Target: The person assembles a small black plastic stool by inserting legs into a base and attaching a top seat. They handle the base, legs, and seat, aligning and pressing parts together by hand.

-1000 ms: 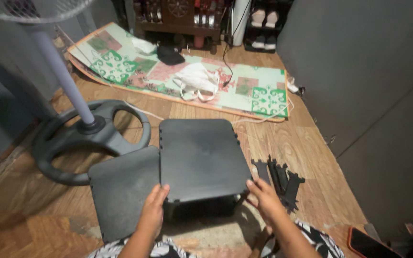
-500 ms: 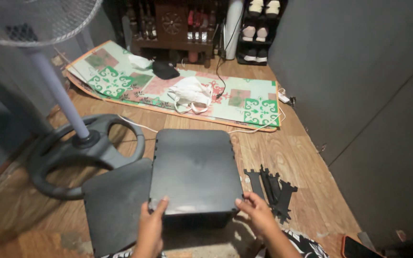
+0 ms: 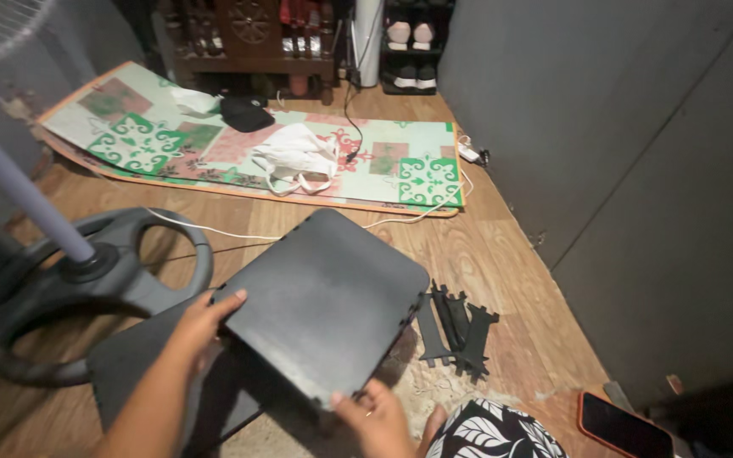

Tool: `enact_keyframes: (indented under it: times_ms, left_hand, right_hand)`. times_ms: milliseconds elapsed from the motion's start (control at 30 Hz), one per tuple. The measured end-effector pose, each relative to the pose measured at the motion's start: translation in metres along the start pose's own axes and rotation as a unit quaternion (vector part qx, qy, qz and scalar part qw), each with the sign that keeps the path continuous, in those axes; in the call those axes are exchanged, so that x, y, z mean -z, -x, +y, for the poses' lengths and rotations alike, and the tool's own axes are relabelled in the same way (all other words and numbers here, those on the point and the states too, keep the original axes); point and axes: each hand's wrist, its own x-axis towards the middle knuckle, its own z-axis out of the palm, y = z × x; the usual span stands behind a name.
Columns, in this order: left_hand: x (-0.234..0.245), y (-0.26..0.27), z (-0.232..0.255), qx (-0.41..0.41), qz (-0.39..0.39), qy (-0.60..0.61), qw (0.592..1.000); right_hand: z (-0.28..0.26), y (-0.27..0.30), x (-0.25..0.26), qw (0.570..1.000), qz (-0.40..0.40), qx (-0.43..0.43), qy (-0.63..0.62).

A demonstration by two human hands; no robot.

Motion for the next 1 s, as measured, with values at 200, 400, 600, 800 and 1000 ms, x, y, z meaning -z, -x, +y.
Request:
enact_keyframes:
  times_ms: [200,400,600,800,1000]
  left_hand:
    - [-0.021,-0.039,-0.01,-0.047,-0.004,0.053,0.997]
    - [-0.033,0.002,-0.026,-0.044,0.101,0.006,0.994]
    - [-0.065,0.089,-0.081,0.097,0.066,0.09,0.989]
    - [-0.118,0.108,-0.065,-0.115,-0.043,0.117,0.986]
    - [-0.103,0.074,-0.033,0.023,-0.032,0.131,0.991]
  right_hand:
    - [0.026,-0.003,-0.024,0.996,-0.024,-0.012,-0.082]
    - [-0.016,-0.017,0.027,0.984,0.007,-0.022,0.177]
    - [-0.09,-0.071,0.127,0.933,0.241,0.194,0.182]
    - [-0.089,-0.12,0.129,0.988,0.075,-0.073,-0.114]
    - [-0.085,-0.095,0.13,0.98,-0.041,0.007,-0.193]
